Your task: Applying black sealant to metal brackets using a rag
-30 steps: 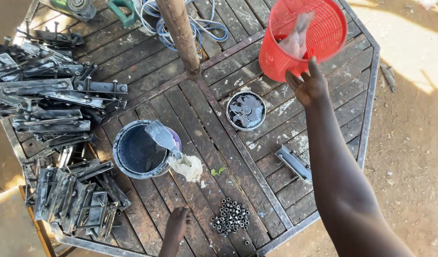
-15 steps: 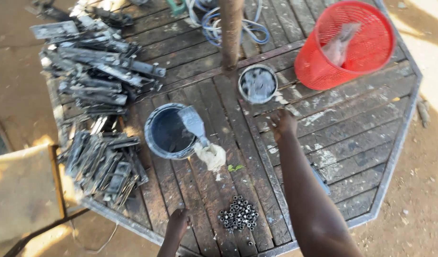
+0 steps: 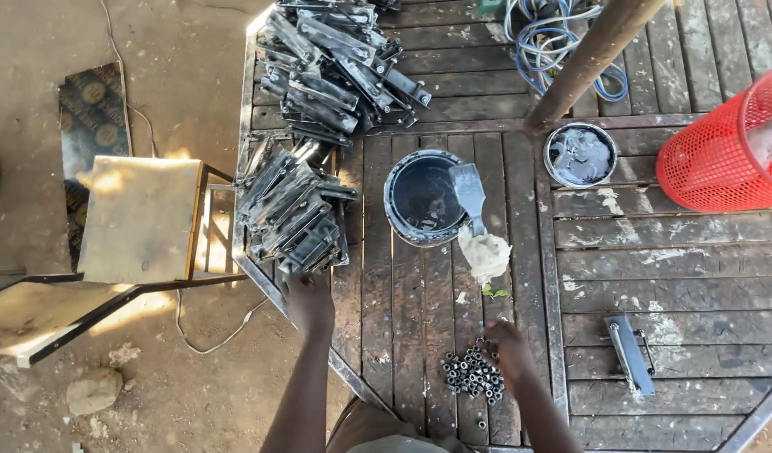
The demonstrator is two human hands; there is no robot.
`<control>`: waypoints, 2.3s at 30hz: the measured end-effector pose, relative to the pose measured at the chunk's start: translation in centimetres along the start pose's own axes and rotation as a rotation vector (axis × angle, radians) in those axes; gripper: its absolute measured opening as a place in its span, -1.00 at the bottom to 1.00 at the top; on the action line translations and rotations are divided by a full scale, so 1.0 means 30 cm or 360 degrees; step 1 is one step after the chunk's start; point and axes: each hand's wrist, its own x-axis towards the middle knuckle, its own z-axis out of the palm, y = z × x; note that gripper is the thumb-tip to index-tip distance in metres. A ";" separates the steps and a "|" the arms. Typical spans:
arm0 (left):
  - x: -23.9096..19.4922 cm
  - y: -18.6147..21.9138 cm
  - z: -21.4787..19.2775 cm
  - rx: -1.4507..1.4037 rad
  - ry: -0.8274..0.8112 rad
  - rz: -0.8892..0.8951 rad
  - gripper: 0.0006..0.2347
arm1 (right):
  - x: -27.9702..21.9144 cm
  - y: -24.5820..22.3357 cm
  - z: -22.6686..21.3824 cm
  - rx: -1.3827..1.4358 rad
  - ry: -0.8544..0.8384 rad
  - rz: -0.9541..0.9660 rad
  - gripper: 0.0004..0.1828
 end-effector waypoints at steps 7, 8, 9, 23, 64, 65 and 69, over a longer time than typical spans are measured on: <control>0.252 -0.053 0.080 0.1025 0.0022 0.0792 -0.69 | -0.037 0.196 0.096 -0.0551 -0.0345 -0.0038 -0.60; 0.263 -0.033 0.085 0.1268 -0.0088 0.0819 -0.62 | -0.055 0.181 0.122 -0.0606 -0.0379 -0.0076 -0.58; 0.299 -0.055 0.101 0.1261 -0.0101 0.0843 -0.62 | -0.046 0.164 0.144 -0.0594 -0.0355 -0.0083 -0.58; 0.089 0.051 -0.189 -0.0142 -0.0472 0.0674 -0.84 | -0.387 -0.139 0.604 -0.0722 -0.0611 -0.0585 -0.40; -0.024 0.112 0.117 -0.0456 -0.1631 0.0073 -0.74 | -0.375 -0.028 0.518 -0.1133 0.0397 -0.0759 -0.37; -0.013 0.095 0.129 -0.0387 -0.1650 0.0214 -0.76 | -0.438 -0.071 0.548 -0.1107 0.0378 -0.0783 -0.29; -0.080 0.162 0.056 -0.0310 -0.1613 0.0497 -0.81 | -0.500 -0.150 0.614 -0.0858 0.0229 -0.0831 -0.56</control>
